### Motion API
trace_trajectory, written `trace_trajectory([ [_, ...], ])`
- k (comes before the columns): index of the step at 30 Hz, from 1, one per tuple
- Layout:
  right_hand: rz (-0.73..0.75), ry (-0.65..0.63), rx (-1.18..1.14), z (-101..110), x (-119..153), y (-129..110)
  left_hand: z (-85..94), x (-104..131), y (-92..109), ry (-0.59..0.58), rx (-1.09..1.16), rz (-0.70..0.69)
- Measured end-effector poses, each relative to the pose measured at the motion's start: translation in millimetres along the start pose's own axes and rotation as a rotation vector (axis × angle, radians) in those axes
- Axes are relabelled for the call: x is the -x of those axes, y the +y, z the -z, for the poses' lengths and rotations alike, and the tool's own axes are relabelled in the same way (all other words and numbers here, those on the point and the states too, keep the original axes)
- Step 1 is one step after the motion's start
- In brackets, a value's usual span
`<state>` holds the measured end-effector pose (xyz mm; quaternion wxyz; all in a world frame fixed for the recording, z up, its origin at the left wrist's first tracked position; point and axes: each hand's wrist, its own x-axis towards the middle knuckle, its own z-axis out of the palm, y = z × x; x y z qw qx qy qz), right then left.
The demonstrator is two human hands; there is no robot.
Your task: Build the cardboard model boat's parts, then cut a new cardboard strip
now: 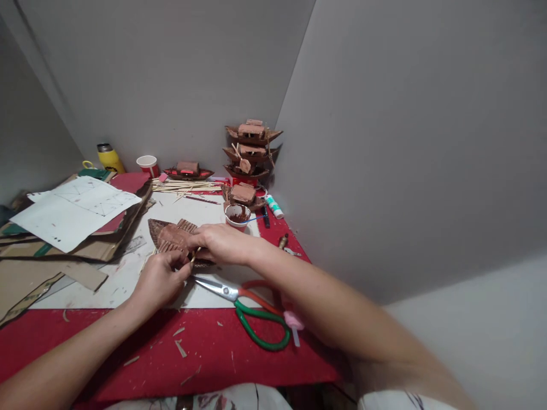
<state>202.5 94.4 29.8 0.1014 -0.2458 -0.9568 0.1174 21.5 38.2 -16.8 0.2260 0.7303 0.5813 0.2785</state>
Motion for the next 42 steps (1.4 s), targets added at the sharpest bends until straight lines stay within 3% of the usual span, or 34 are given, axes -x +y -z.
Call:
trace_trajectory([
  [6,-0.039,-0.039,-0.004,2.1,-4.0,-3.2,0.9,-0.1,1.2,-0.005,-0.002,-0.001],
  [11,-0.056,0.012,0.005,10.4,1.6,-7.5,2.1,0.4,2.3,0.002,0.001,0.02],
  [17,-0.153,0.201,-0.055,47.6,37.3,-21.3,3.2,-0.3,1.3,-0.018,-0.006,0.03],
  [21,-0.341,0.399,-0.046,62.5,77.2,-41.3,2.6,-1.2,0.6,-0.014,-0.009,0.025],
  [25,-0.644,0.431,-0.007,43.6,132.7,-59.7,1.3,-2.7,-1.3,0.001,0.008,0.003],
  [30,-0.983,0.267,-0.05,-6.2,199.0,-76.4,0.2,-2.4,-2.8,0.004,-0.007,0.0],
  [35,-0.983,0.173,-0.117,-39.6,215.1,-81.1,0.0,-1.1,-4.3,0.031,-0.009,-0.028],
  [42,-0.936,0.331,-0.162,-44.9,227.6,-77.2,2.5,0.7,-5.0,0.027,-0.043,-0.023],
])
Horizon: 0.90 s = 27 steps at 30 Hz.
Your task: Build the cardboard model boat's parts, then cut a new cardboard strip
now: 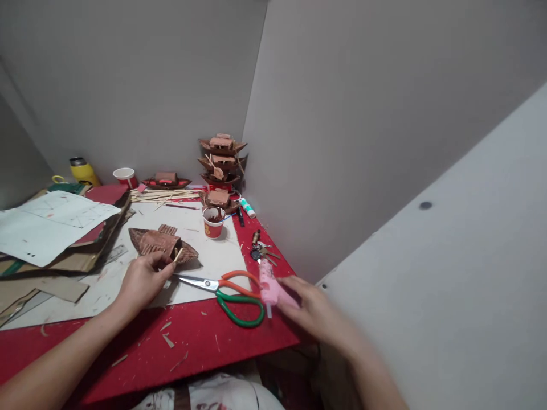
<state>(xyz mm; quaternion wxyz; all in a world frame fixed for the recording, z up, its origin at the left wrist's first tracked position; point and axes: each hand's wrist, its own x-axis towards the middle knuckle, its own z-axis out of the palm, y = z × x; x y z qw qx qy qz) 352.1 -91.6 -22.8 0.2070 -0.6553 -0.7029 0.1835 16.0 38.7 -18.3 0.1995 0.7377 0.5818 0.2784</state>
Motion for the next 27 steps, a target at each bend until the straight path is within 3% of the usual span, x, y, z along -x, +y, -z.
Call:
trace_trajectory([
  [4,-0.071,0.18,-0.202,9.5,8.0,-6.2,1.6,1.1,0.8,-0.003,0.008,-0.008],
  [8,0.061,0.252,-0.33,3.5,-1.6,-42.6,2.8,1.7,1.5,-0.011,0.012,-0.018],
  [11,0.248,0.124,-0.324,-11.4,-22.6,-75.3,4.0,3.4,2.6,-0.019,0.025,-0.025],
  [15,0.365,0.114,-0.282,-31.8,-50.9,-99.3,5.7,7.2,5.0,-0.021,0.009,-0.016],
  [27,0.426,0.083,-0.302,-53.3,-76.2,-105.8,5.0,13.7,4.7,-0.023,-0.047,-0.066],
])
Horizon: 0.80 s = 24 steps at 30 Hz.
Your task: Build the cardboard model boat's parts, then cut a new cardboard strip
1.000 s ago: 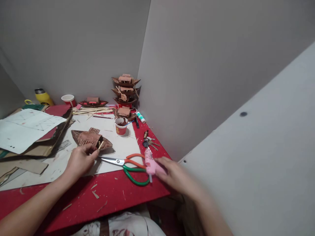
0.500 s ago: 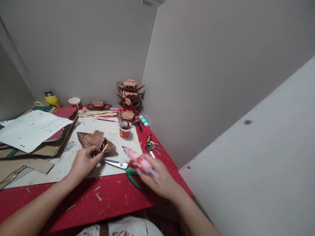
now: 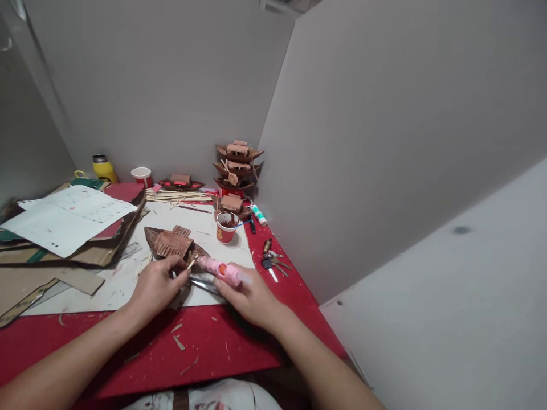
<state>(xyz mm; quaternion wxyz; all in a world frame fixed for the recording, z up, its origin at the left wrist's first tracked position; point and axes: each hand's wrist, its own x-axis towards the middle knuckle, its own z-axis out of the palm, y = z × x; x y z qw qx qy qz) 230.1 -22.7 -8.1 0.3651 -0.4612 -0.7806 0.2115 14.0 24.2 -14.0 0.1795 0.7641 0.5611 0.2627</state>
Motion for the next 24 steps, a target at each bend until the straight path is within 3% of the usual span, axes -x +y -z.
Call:
trace_trajectory([
  [9,0.006,-0.052,-0.159,-7.8,-13.4,-4.7,-0.5,-1.3,-0.1,-0.01,-0.017,0.012],
  [24,-0.04,0.002,-0.052,-14.1,-14.2,5.7,0.3,-1.9,-0.7,-0.023,-0.034,0.034],
])
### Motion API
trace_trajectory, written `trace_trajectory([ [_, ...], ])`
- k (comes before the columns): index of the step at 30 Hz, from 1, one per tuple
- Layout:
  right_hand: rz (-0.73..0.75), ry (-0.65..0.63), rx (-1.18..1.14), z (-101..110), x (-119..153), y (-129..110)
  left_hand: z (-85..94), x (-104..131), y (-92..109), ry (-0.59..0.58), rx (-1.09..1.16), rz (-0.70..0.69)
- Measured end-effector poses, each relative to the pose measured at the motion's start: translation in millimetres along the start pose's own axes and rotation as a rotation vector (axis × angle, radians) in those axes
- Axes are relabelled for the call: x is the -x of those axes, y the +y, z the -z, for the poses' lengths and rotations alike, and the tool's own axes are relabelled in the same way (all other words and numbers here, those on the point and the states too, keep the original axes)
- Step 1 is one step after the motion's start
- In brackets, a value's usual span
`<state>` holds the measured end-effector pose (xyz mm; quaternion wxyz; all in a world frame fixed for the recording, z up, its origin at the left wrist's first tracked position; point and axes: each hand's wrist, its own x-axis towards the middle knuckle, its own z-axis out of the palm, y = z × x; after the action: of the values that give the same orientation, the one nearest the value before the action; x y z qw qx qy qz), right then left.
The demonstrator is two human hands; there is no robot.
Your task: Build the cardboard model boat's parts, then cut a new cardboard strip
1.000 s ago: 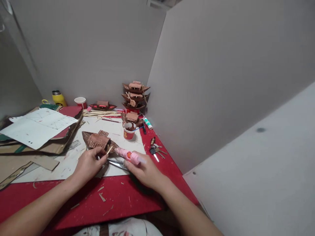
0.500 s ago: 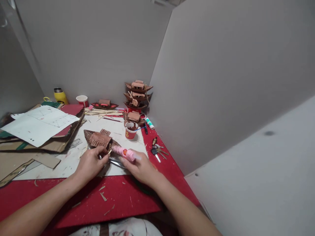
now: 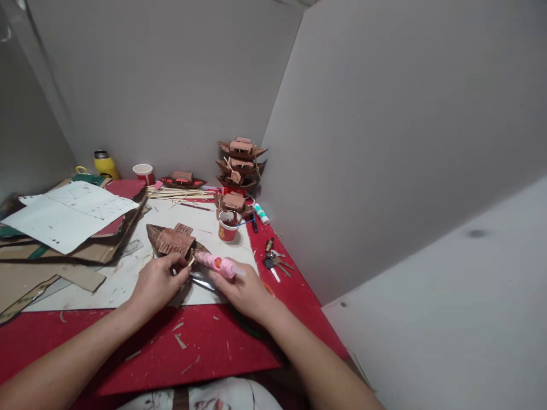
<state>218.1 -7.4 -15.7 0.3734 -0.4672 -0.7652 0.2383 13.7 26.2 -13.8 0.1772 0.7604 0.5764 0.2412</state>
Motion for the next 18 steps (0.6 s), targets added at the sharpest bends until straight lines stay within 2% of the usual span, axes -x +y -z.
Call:
trace_trajectory([
  [18,-0.018,-0.02,-0.043,-1.1,-0.6,-0.3,1.1,0.6,1.0,0.008,0.0,0.005],
])
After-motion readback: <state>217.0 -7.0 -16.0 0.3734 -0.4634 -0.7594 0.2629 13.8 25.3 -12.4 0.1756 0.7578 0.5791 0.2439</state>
